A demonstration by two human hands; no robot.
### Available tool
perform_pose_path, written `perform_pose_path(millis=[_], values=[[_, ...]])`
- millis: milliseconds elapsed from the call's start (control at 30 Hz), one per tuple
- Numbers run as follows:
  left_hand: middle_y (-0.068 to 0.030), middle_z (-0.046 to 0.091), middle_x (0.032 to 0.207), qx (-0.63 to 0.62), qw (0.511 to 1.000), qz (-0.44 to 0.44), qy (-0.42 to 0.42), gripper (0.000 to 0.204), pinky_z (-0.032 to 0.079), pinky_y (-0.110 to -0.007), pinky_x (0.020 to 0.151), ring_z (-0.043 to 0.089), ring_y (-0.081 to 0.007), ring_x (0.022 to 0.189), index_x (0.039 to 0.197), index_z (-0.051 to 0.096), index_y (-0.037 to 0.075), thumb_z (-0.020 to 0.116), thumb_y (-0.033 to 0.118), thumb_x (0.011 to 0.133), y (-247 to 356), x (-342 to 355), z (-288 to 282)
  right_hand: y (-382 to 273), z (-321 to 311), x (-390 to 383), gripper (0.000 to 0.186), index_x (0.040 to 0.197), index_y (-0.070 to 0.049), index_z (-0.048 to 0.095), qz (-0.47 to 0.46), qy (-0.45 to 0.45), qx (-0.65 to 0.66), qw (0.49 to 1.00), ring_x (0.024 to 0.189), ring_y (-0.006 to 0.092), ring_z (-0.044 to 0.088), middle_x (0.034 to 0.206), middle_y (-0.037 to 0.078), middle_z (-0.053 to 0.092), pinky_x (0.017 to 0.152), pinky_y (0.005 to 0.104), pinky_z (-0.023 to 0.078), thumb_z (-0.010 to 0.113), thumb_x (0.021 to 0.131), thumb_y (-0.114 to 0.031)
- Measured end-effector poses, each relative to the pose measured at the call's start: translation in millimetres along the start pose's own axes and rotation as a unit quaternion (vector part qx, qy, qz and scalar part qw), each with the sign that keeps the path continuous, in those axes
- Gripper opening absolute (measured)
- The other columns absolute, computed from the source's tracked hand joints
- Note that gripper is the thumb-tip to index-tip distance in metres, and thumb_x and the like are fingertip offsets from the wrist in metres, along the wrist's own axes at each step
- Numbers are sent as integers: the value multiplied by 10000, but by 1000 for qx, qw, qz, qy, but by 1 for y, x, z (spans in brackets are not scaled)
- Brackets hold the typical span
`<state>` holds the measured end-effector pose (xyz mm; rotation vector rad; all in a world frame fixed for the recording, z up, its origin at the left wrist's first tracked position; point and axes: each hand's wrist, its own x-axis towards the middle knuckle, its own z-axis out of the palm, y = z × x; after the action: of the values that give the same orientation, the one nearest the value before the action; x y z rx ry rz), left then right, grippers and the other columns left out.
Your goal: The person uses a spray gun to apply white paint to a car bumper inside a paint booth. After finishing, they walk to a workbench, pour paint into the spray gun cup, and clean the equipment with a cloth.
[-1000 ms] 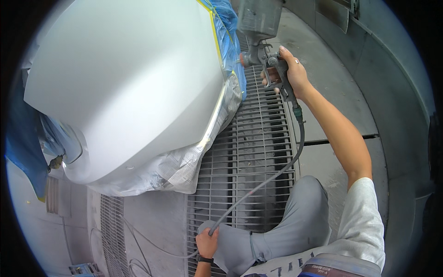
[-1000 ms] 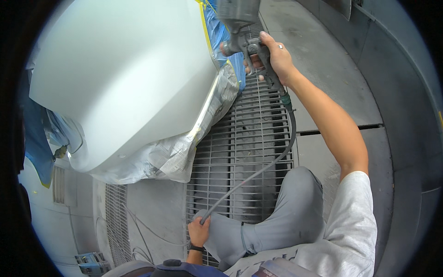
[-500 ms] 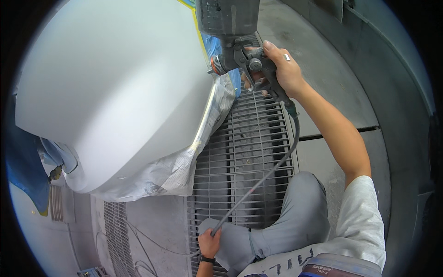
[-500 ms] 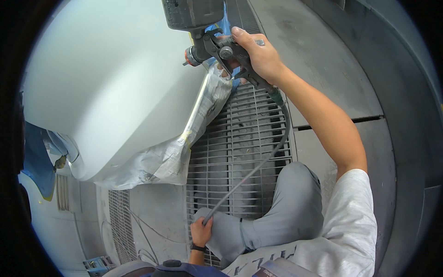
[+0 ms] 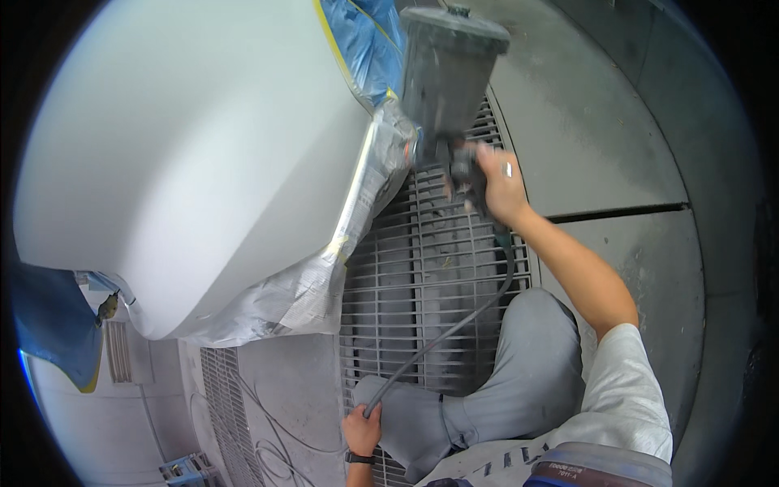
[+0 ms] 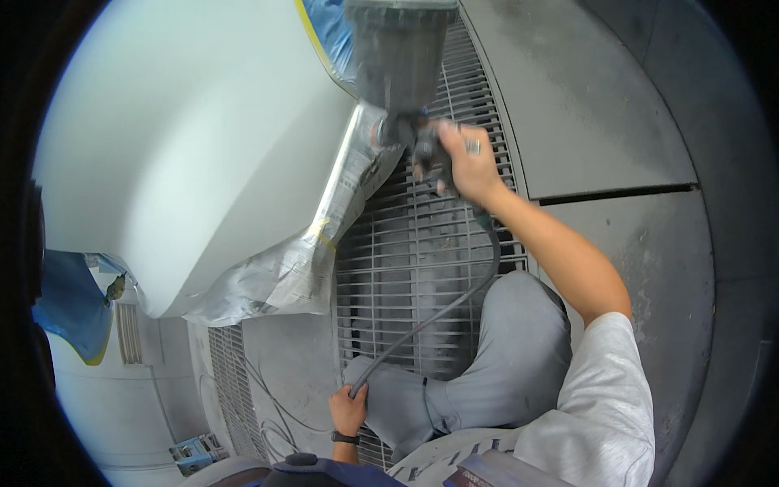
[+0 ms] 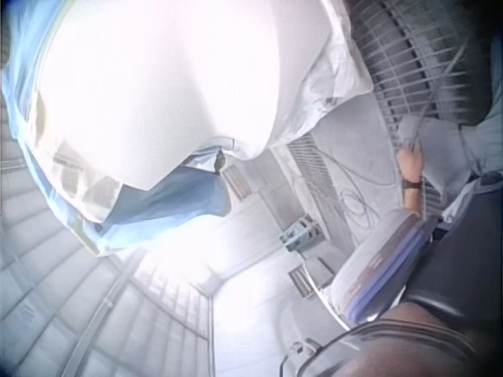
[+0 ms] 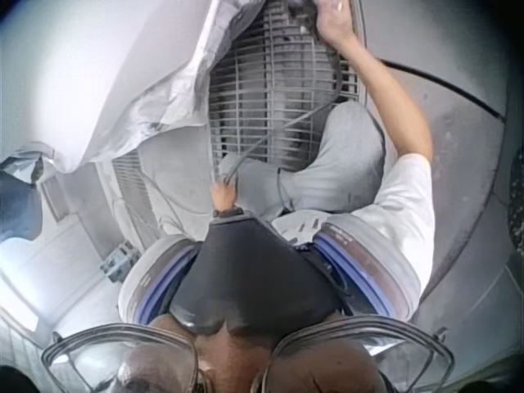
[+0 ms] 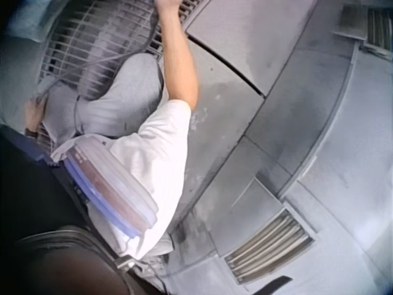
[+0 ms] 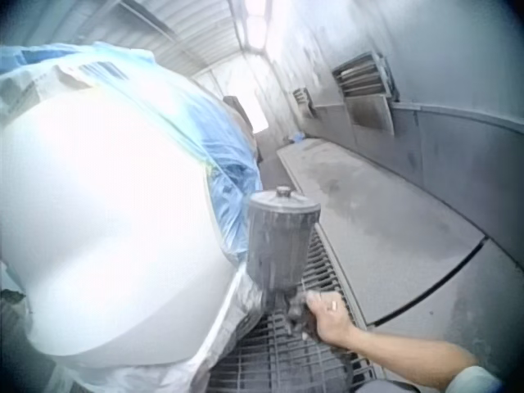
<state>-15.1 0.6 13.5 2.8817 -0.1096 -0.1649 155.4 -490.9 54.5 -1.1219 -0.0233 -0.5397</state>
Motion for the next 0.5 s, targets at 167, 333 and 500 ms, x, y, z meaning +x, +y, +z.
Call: perform_pose_path(millis=[167, 333, 500], values=[[-220, 608, 620, 20, 1000, 6, -19, 342, 463, -495, 552, 620, -440, 602, 716, 641, 18, 768, 304, 853, 4, -1, 7, 12, -12, -44, 579, 1202, 86, 634, 34, -196, 38, 979, 618, 150, 685, 816, 154, 731, 452, 240, 524, 428, 1082, -441], [-204, 605, 606, -11, 1000, -4, -19, 341, 461, -475, 539, 615, -424, 579, 719, 646, 25, 766, 311, 859, 26, 8, 7, 46, -41, 25, 533, 1135, 55, 658, 68, -78, 31, 994, 663, 197, 714, 807, 152, 710, 411, 255, 514, 430, 1086, -424], [-197, 594, 595, -46, 997, -59, -20, 345, 447, -455, 527, 599, -414, 557, 720, 644, 15, 758, 303, 872, 42, 9, 2, 72, -55, 116, 493, 743, -26, 618, 26, 193, -75, 978, 507, 155, 626, 601, 52, 595, 383, 308, 477, 564, 1038, -418]])
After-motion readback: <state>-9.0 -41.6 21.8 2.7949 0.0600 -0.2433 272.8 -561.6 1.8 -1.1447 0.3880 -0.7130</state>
